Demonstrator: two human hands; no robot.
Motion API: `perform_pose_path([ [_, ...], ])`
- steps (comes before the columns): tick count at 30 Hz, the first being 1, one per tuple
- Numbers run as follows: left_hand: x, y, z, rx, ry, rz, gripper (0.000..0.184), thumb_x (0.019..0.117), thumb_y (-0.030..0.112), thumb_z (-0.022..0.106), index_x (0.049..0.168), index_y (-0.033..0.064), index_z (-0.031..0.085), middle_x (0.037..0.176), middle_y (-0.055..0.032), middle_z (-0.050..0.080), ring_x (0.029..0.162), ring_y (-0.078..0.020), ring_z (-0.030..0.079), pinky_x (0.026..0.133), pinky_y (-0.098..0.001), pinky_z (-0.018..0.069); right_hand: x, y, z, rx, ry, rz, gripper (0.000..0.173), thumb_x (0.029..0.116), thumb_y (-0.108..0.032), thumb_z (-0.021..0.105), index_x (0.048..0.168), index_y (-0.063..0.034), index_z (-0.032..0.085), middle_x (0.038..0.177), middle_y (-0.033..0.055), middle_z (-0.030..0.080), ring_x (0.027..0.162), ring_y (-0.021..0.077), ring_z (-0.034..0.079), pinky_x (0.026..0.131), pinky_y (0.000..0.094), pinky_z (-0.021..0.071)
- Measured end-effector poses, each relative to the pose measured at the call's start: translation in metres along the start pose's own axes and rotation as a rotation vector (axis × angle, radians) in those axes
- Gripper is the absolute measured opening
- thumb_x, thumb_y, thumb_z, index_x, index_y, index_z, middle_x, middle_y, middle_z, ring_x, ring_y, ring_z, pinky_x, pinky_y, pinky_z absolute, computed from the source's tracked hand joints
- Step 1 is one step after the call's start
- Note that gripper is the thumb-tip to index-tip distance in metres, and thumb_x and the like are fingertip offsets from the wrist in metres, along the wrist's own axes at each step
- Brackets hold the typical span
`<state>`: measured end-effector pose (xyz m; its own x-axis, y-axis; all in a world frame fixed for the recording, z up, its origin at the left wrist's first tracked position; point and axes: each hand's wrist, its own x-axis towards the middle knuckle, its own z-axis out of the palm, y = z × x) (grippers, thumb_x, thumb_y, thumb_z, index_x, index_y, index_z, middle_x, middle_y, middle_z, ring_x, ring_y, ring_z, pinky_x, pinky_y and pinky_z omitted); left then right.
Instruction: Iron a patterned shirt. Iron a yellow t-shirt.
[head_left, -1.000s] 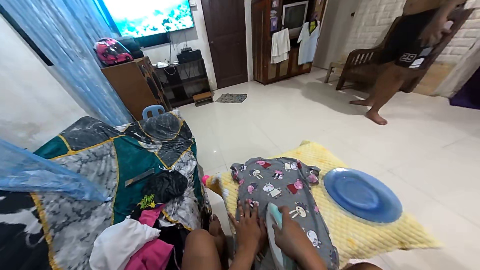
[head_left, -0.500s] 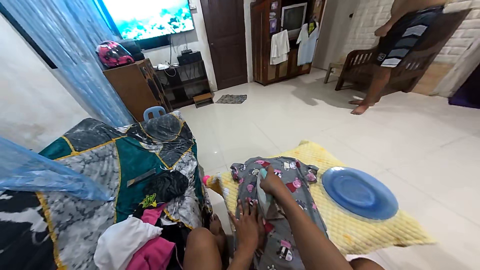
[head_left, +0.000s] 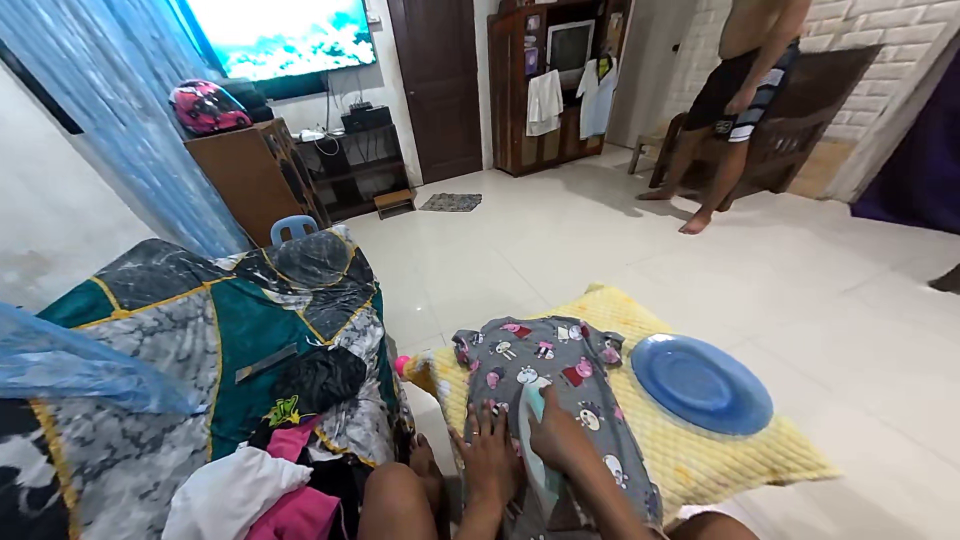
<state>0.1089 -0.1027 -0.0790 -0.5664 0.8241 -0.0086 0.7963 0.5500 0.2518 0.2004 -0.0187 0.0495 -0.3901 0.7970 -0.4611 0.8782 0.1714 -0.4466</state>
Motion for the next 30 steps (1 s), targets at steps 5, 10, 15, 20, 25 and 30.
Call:
perform_pose_path([
  [5,0.0,0.0,0.002,0.019,0.024,0.001,0.056,0.1024,0.043,0.038,0.158,0.0376,0.041,0.169,-0.0004,0.03,0.157,-0.0386,0.021,0.113,-0.0816,0.0099,-0.006,0.004,0.007,-0.003,-0.016,-0.003,0.076,0.097,-0.031,0.063,0.16,-0.0187,0.023,0.11,0.0196,0.072,0.101,0.0373,0.073,0.088,0.0568,0.0583],
  [10,0.002,0.003,-0.001,0.048,-0.041,-0.024,0.058,0.1019,0.043,0.039,0.16,0.0403,0.035,0.171,0.0022,0.025,0.158,-0.0383,0.016,0.113,-0.082,0.0069,0.042,-0.02,-0.008,-0.003,-0.008,-0.05,0.082,0.0911,-0.028,0.068,0.16,-0.0184,0.024,0.114,0.0198,0.071,0.103,0.0382,0.072,0.087,0.0598,0.0578],
  [15,0.002,0.003,-0.003,0.035,-0.027,-0.038,0.056,0.1029,0.038,0.038,0.159,0.0409,0.038,0.17,0.0029,0.027,0.158,-0.0359,0.019,0.114,-0.0803,0.0086,0.103,-0.05,-0.026,0.013,0.032,-0.088,0.091,0.0863,-0.025,0.071,0.162,-0.0155,0.02,0.12,0.0228,0.069,0.109,0.0407,0.07,0.09,0.0621,0.0564],
  [20,0.001,0.002,-0.005,0.034,-0.041,-0.029,0.055,0.1045,0.039,0.033,0.159,0.0406,0.036,0.171,0.0024,0.025,0.158,-0.0355,0.018,0.115,-0.0799,0.0085,0.124,-0.068,-0.04,-0.049,0.035,-0.094,0.095,0.083,-0.026,0.073,0.161,-0.013,0.02,0.126,0.0236,0.067,0.114,0.0407,0.068,0.093,0.063,0.0546],
  [25,-0.001,0.0,-0.002,0.002,-0.023,-0.029,0.054,0.1047,0.038,0.034,0.159,0.0418,0.037,0.17,0.0028,0.027,0.158,-0.0339,0.019,0.116,-0.0783,0.0088,0.114,-0.06,-0.034,-0.092,0.047,-0.083,0.099,0.0847,-0.031,0.071,0.163,-0.0111,0.014,0.125,0.0241,0.067,0.114,0.0406,0.068,0.094,0.0616,0.0549],
  [30,-0.003,0.002,-0.006,-0.013,-0.066,-0.033,0.054,0.1062,0.041,0.03,0.16,0.0412,0.034,0.171,0.005,0.023,0.159,-0.0327,0.016,0.116,-0.0789,0.0068,0.057,-0.036,-0.013,-0.047,0.038,-0.041,0.088,0.0897,-0.031,0.068,0.162,-0.0157,0.021,0.12,0.022,0.07,0.11,0.0402,0.07,0.091,0.0613,0.0562],
])
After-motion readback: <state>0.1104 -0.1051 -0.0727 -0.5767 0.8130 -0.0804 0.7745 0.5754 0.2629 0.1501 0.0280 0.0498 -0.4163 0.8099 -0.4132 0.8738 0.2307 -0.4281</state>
